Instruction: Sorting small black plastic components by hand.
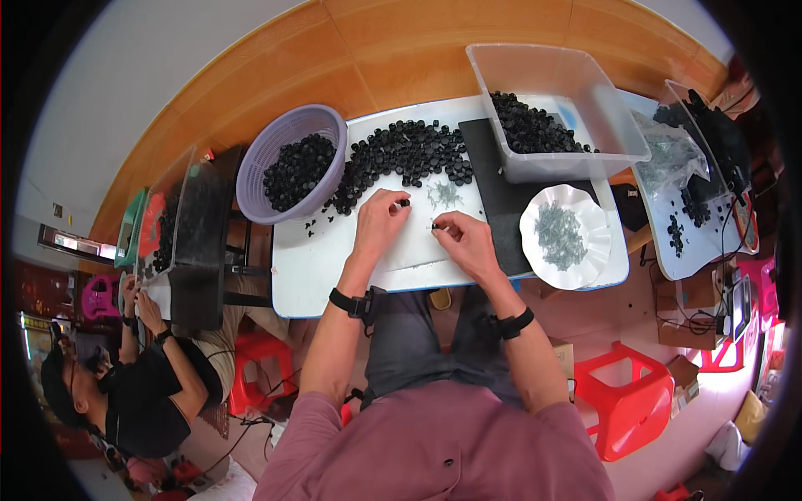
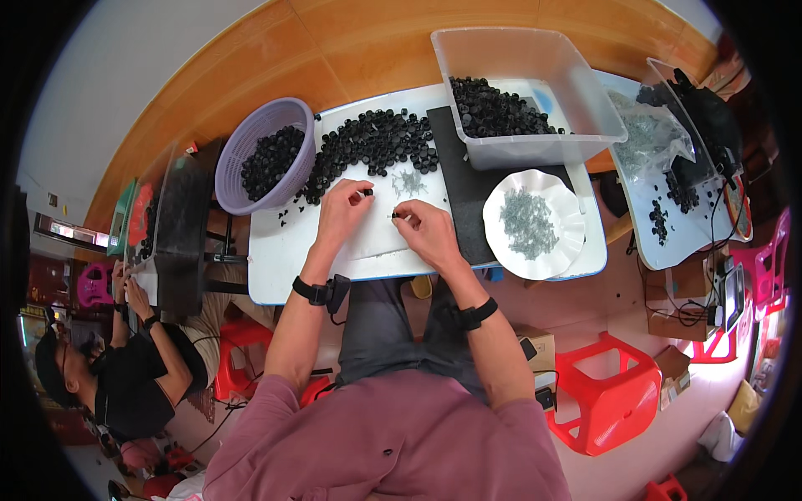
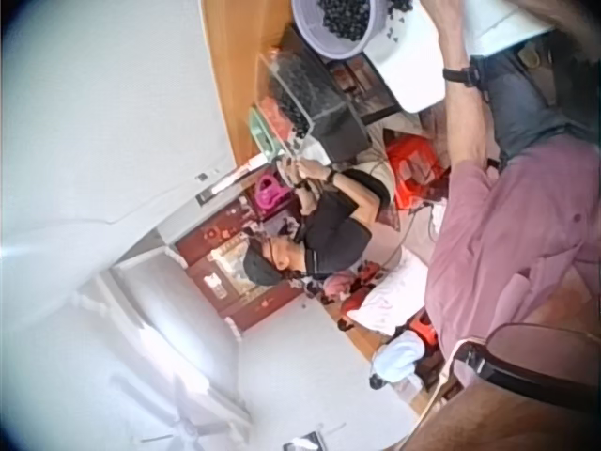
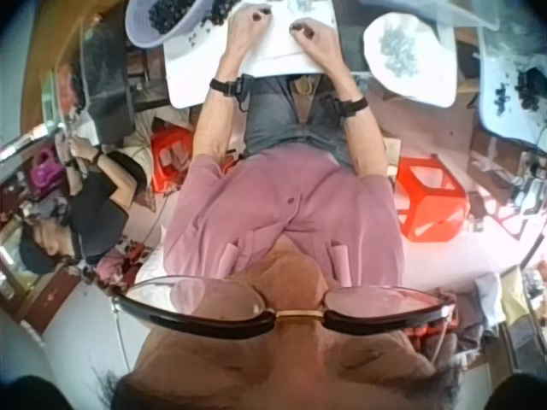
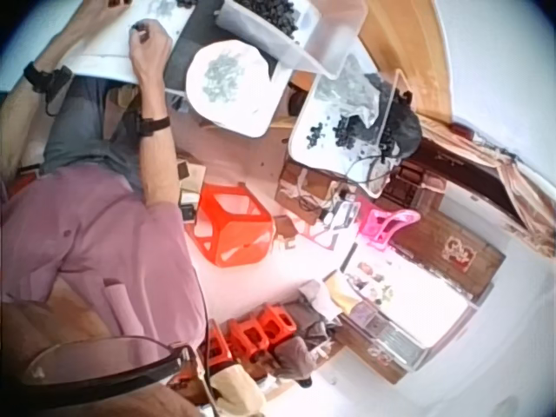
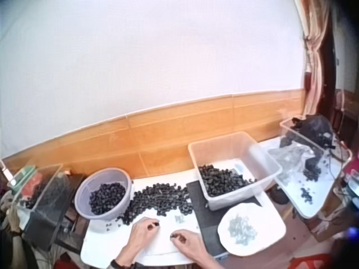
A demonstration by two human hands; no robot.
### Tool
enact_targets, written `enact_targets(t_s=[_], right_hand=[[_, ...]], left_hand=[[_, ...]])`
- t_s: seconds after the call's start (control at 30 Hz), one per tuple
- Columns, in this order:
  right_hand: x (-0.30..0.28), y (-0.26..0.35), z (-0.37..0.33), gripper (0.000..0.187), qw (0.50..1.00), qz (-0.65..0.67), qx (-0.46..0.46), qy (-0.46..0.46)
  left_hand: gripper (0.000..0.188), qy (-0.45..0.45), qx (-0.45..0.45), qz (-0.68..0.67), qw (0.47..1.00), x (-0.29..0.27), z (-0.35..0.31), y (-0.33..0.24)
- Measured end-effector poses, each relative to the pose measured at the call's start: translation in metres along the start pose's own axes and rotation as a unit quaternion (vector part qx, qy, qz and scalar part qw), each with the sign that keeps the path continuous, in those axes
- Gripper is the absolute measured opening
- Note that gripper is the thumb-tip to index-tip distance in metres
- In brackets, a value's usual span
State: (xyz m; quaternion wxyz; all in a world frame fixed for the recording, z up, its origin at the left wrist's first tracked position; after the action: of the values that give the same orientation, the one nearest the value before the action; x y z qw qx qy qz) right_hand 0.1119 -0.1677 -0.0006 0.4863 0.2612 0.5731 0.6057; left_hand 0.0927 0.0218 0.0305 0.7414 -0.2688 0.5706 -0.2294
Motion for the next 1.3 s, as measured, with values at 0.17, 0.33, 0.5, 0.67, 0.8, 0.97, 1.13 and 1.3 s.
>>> enact_targets(t_s=[0.17, 0.33, 0.5, 0.67, 0.8, 0.97, 1.13, 1.3], right_hand=[[0.003, 0.002, 0.002, 0.021, 1.000, -0.001, 0.011, -0.003], [0.002, 0.005, 0.001, 0.021, 1.000, -0.012, 0.012, -0.010], [0.002, -0.014, 0.002, 0.021, 0.998, 0.035, 0.040, -0.032], [0.005, -0.018, 0.011, 0.021, 0.988, 0.108, 0.096, -0.048], [0.009, -0.018, 0.010, 0.021, 0.992, 0.081, 0.067, -0.075], [0.013, 0.005, 0.002, 0.019, 0.997, -0.003, -0.014, -0.080], [0.014, 0.010, 0.004, 0.018, 0.997, -0.028, -0.025, -0.072], [0.017, 0.009, 0.005, 0.018, 0.996, -0.045, -0.031, -0.067]], left_hand=[[0.031, -0.063, -0.001, -0.066, 0.996, 0.008, -0.025, -0.002], [0.027, -0.124, 0.002, -0.116, 0.985, 0.013, -0.043, 0.001], [0.026, -0.125, 0.022, -0.122, 0.984, 0.015, -0.045, -0.002], [0.029, -0.119, 0.023, -0.102, 0.987, 0.016, -0.046, -0.004], [0.028, -0.126, 0.006, -0.123, 0.984, 0.015, -0.046, 0.002], [0.027, -0.119, 0.021, -0.105, 0.987, 0.012, -0.045, -0.003], [0.026, -0.107, 0.027, -0.102, 0.989, 0.014, -0.045, -0.007], [0.026, -0.104, 0.036, -0.104, 0.989, 0.014, -0.046, -0.009]])
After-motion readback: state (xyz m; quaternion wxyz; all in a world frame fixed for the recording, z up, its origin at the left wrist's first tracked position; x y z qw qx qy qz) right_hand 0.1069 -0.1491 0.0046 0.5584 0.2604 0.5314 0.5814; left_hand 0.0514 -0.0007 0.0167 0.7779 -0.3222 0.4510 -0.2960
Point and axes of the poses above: each hand's wrist, its own z-axis towards the middle knuckle, its own x-axis out of the palm, y = z × x, the point moved 9 cm from there along z, towards the middle knuckle, and after that the axes turned 3 degrees about y, right-handed, at the moved point
